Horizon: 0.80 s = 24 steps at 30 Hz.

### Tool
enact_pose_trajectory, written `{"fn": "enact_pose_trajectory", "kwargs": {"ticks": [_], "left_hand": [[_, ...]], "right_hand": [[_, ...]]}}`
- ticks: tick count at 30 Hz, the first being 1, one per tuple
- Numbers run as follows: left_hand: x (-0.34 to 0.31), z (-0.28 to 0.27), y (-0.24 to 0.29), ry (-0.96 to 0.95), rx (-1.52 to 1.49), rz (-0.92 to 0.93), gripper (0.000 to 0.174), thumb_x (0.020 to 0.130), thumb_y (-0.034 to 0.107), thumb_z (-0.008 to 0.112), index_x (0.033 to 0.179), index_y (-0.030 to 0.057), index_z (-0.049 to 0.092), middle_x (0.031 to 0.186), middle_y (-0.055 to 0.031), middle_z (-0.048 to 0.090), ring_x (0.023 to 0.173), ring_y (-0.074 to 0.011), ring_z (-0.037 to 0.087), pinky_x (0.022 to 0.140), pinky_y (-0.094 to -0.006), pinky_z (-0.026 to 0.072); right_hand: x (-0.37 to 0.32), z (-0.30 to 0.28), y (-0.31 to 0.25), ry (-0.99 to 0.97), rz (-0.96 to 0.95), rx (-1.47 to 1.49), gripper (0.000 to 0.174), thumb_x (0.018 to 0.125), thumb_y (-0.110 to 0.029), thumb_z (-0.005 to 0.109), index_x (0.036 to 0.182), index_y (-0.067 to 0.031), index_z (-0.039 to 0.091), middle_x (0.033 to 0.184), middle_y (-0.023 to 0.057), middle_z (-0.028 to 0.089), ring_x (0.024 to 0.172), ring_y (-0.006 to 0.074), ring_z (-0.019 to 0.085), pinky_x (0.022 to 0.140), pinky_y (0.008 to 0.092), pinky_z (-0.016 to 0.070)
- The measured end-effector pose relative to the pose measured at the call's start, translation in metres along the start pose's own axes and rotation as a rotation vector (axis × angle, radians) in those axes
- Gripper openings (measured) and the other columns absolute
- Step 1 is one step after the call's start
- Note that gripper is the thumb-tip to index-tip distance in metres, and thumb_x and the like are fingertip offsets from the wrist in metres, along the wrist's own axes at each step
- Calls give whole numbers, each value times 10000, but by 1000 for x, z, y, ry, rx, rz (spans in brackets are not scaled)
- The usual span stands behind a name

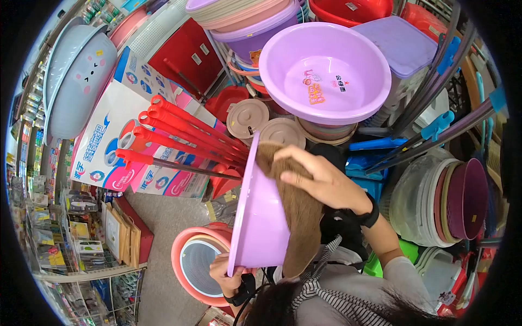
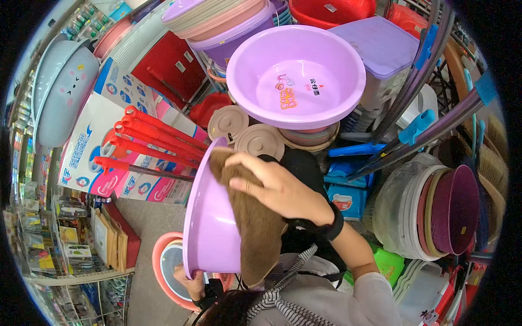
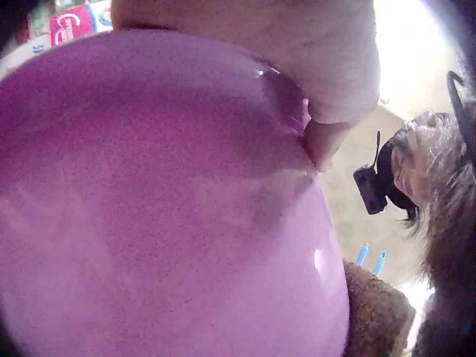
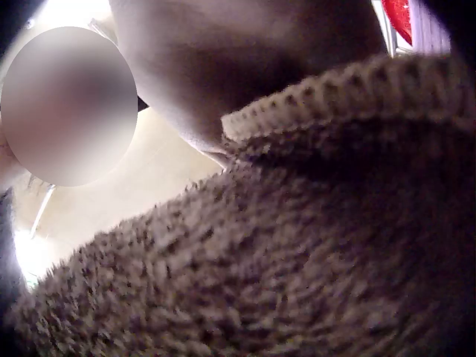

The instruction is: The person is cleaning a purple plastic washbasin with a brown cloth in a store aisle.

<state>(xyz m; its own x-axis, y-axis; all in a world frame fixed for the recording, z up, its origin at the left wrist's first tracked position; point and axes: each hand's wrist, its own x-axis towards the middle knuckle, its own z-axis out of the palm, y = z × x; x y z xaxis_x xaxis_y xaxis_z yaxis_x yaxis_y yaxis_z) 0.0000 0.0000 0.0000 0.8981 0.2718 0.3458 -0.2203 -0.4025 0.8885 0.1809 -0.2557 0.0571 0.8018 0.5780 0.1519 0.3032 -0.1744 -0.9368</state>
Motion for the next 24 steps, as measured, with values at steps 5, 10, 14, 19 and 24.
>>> {"fn": "enact_pose_trajectory", "kwargs": {"ticks": [5,10,14,19,24], "left_hand": [[9,13,15,-20,-23,-52,625,763,555,713,548,3,513,466,-10,412,430,-125,363,464,-295,256],[8,10,12,25,41,4,634,781,558,693,537,2,513,461,-11,423,438,-123,391,467,-292,282],[8,14,0,-20,-167,204,318,734,175,750,594,-48,572,466,-47,482,384,-172,473,434,-274,373],[-2,35,-6,35,-177,206,180,660,76,666,566,-30,555,447,-55,446,370,-183,439,441,-286,377],[-4,26,-2,-140,-74,14,165,642,104,669,609,-40,596,521,-91,531,440,-266,536,537,-339,472]], "right_hand": [[-2,9,-5,120,-130,-28,291,932,-235,560,1158,-57,514,1098,151,564,1091,298,545,936,371,404],[-26,30,-19,-101,-437,-86,211,849,-212,638,1025,-105,591,1178,99,613,1282,289,470,1082,549,291],[-36,28,-31,-1,-483,-156,242,823,-158,646,1044,-95,568,1197,69,608,1231,257,511,1076,476,353],[-46,21,-44,188,-483,-307,206,809,-171,653,991,-93,596,1190,76,628,1199,236,547,1042,439,394],[-57,31,-37,227,-482,-399,222,803,-153,658,1005,-90,592,1212,81,625,1214,239,544,1032,432,401]]}}
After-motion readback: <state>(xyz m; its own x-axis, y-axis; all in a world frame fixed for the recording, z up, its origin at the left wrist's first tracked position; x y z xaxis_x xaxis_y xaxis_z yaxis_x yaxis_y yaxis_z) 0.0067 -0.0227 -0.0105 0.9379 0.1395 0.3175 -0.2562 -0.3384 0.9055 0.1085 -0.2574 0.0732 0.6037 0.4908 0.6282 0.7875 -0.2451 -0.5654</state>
